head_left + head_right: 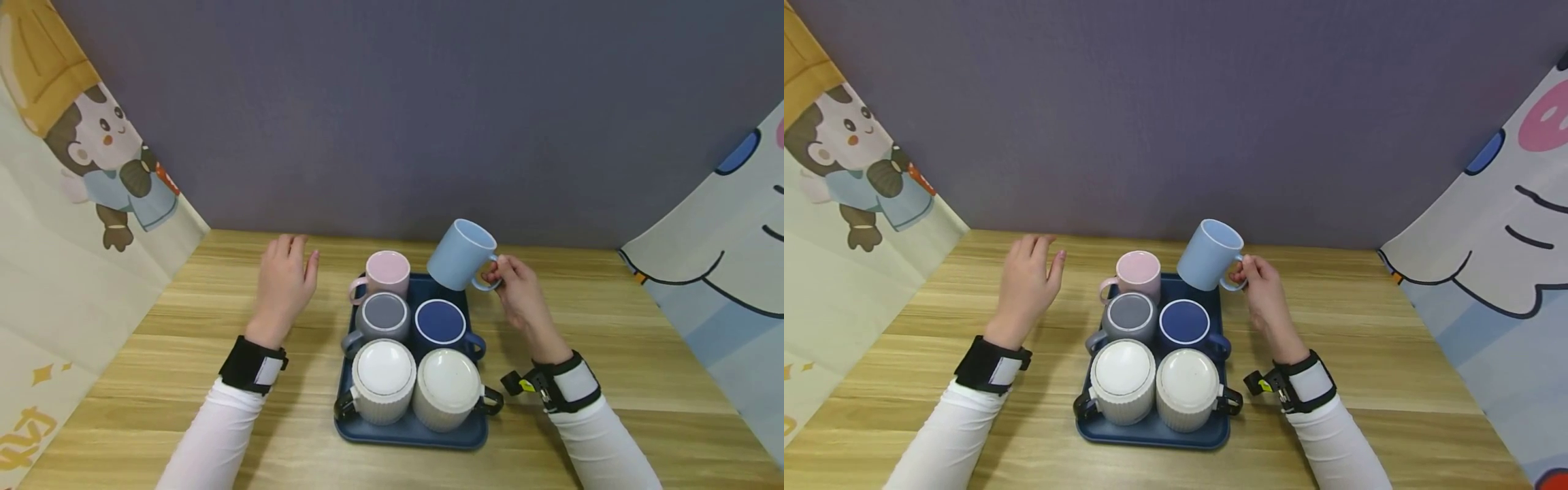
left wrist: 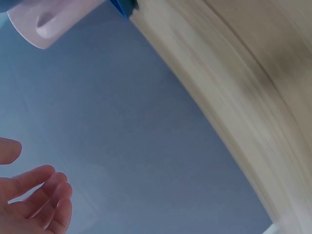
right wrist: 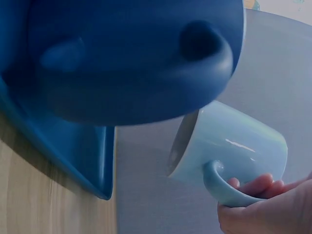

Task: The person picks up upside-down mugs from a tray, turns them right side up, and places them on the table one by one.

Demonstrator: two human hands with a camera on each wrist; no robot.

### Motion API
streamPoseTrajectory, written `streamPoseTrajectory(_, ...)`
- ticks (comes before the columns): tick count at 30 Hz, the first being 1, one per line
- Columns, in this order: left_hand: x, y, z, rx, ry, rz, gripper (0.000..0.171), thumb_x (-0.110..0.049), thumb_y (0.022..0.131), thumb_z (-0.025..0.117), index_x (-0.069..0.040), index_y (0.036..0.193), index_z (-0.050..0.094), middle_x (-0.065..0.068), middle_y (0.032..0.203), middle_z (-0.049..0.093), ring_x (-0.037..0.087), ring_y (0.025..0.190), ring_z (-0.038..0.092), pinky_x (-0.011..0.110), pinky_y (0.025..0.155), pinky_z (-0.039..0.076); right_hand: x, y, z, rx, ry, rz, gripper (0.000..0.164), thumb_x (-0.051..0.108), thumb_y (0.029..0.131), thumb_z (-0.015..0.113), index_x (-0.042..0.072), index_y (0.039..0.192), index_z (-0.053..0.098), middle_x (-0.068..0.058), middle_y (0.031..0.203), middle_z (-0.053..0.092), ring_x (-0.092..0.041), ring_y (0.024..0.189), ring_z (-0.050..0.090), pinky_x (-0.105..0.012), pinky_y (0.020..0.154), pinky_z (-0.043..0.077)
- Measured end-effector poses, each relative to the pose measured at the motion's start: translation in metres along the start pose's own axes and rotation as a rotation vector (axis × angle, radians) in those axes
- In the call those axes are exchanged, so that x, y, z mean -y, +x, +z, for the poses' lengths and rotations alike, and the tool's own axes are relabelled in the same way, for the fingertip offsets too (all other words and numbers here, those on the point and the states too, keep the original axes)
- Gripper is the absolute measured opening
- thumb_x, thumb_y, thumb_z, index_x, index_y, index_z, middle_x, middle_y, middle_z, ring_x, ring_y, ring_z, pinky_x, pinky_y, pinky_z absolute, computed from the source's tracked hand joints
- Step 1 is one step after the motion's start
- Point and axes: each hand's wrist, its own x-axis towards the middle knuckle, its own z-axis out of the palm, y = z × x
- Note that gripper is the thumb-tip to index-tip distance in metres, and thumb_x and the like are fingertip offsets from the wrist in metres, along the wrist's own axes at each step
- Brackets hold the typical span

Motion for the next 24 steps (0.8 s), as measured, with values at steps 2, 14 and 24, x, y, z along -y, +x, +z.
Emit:
streamPoseTrajectory(2,-0.004,0.001,0.001,0.01,-0.006,0.002,0.035,-0.022,0.096,0.053,0.008,0.114,0.056,0.024,0.104,0.056,0.038,0.094,0.052,0.05,0.08,0.044,0.002,0.0,0.0,-0.002,0.021,0.007,0.02,0.013,0.102,0.035,0.005,0.088,0.046,0.003,0.078,0.045,-0.007,0.071,0.051,-0.019,0.08,0.049)
streamPoseTrajectory(14,-0.025,0.009,0.01,0.007,-0.087,0.05,0.032,-0.019,0.096,0.054,0.008,0.112,0.058,0.022,0.103,0.057,0.037,0.094,0.053,0.047,0.084,0.043,0.013,-0.003,-0.002,0.042,0.063,0.053,0.023,0.019,0.103,0.034,0.003,0.092,0.045,0.002,0.082,0.044,-0.008,0.077,0.049,-0.019,0.081,0.049)
streamPoseTrajectory(24,-0.045,0.017,0.012,0.054,-0.162,0.079,0.028,-0.018,0.096,0.052,0.006,0.11,0.058,0.021,0.103,0.056,0.035,0.094,0.052,0.044,0.084,0.044,0.024,-0.007,0.001,0.077,0.19,0.1,0.026,0.022,0.103,0.032,0.0,0.093,0.042,0.001,0.082,0.042,-0.009,0.077,0.047,-0.02,0.08,0.049)
